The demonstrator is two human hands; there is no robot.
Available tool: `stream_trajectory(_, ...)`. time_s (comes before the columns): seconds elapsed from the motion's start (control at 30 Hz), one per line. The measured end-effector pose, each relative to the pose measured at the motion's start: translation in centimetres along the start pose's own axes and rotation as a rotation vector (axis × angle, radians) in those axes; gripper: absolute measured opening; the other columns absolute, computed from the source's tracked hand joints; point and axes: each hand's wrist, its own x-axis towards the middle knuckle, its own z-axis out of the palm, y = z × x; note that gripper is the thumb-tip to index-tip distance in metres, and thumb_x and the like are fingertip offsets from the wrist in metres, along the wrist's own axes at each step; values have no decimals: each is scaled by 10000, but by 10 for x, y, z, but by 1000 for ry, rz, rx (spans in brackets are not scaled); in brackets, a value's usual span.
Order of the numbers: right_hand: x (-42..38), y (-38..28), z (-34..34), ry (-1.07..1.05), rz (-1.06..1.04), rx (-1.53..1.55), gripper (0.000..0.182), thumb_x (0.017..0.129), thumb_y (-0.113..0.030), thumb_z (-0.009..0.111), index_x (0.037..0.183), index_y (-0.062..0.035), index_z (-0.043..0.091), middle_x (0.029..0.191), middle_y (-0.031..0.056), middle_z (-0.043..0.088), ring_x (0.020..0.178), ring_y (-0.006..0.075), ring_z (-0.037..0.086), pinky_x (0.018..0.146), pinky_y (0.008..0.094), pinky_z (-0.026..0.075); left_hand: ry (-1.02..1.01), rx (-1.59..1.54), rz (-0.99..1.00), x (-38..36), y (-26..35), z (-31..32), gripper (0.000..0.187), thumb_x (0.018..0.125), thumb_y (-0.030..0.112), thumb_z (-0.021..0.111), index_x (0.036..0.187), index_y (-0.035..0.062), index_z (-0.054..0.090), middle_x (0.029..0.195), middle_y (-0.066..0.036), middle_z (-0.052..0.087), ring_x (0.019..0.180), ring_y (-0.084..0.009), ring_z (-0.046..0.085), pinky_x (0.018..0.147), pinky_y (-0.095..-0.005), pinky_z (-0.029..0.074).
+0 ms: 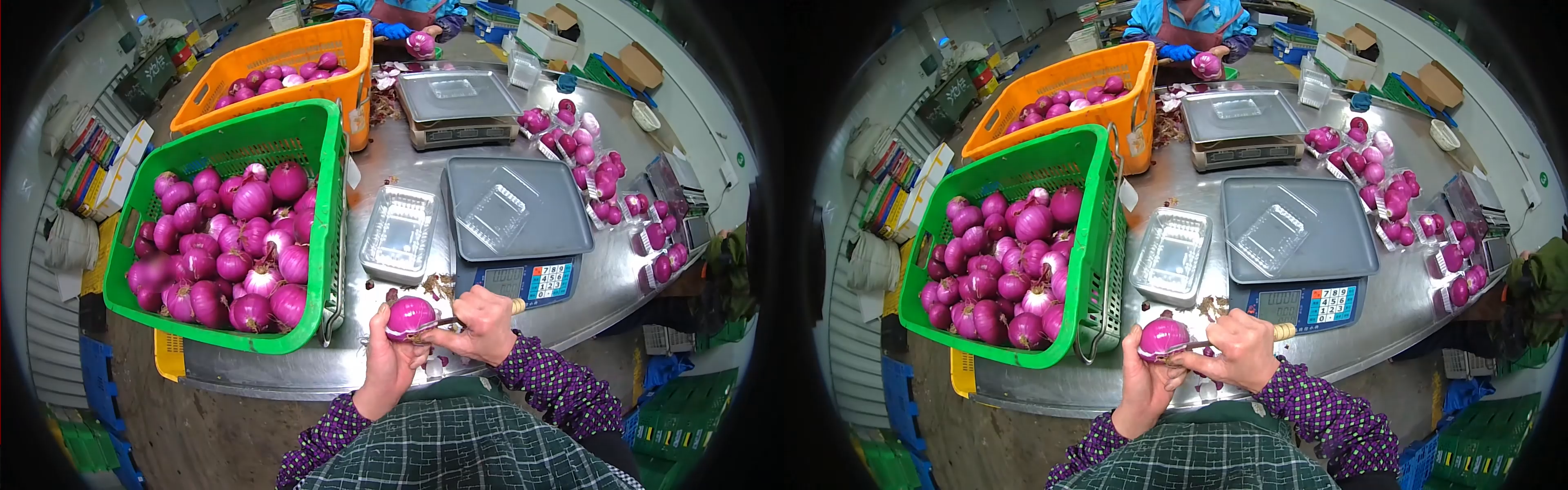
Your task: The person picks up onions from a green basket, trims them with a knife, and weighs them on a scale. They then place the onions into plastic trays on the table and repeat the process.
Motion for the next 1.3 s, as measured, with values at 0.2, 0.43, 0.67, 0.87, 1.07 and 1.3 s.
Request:
stream_trajectory(0.2, -28, -25, 14, -100, 32, 268, 503, 664, -490, 804, 510, -88, 543, 482, 73, 516, 461, 215, 562, 413, 338, 430, 323, 296, 259, 9, -7, -3, 427, 983, 431, 433, 1112, 47, 566, 900, -88, 650, 814, -177, 650, 726, -303, 543)
stream_trajectory(0.43, -19, -13, -1, -224, 44, 105, 427, 712, -454, 772, 577, -96, 581, 528, 60, 556, 510, 215, 577, 452, 352, 450, 248, 249, 155, 5, -9, 6, 357, 941, 373, 561, 1112, 60, 535, 907, -80, 648, 703, -169, 637, 530, -270, 481)
stream_trajectory(0.67, -24, -10, -10, -374, 54, 276, 489, 639, -458, 825, 604, -70, 530, 565, 82, 523, 507, 246, 554, 455, 359, 422, 22, 115, -16, 16, 6, -28, 524, 929, 506, 419, 1110, 41, 579, 878, -111, 661, 554, -137, 558, 391, -234, 370)
stream_trajectory(0.87, 5, 9, -24, -255, 57, 162, 623, 622, -587, 788, 619, -42, 487, 589, 108, 538, 562, 316, 591, 511, 395, 461, -48, 185, -33, 8, 3, -15, 561, 931, 469, 404, 1181, -17, 530, 895, -172, 640, 535, -169, 559, 382, -248, 383)
stream_trajectory(1.07, 14, 13, -32, -294, 21, 129, 642, 618, -615, 776, 618, -39, 491, 606, 104, 545, 574, 302, 595, 508, 395, 453, -236, 236, -71, 0, 6, -15, 541, 892, 412, 543, 1185, -41, 513, 926, -133, 641, 556, -108, 569, 405, -213, 399)
stream_trajectory(1.3, 24, 15, -40, -336, -39, 92, 650, 614, -636, 765, 618, -41, 502, 607, 101, 548, 565, 287, 588, 495, 387, 449, -253, 213, -121, -2, 9, -13, 598, 838, 422, 628, 1181, -50, 497, 926, -160, 638, 621, -121, 616, 449, -188, 456)
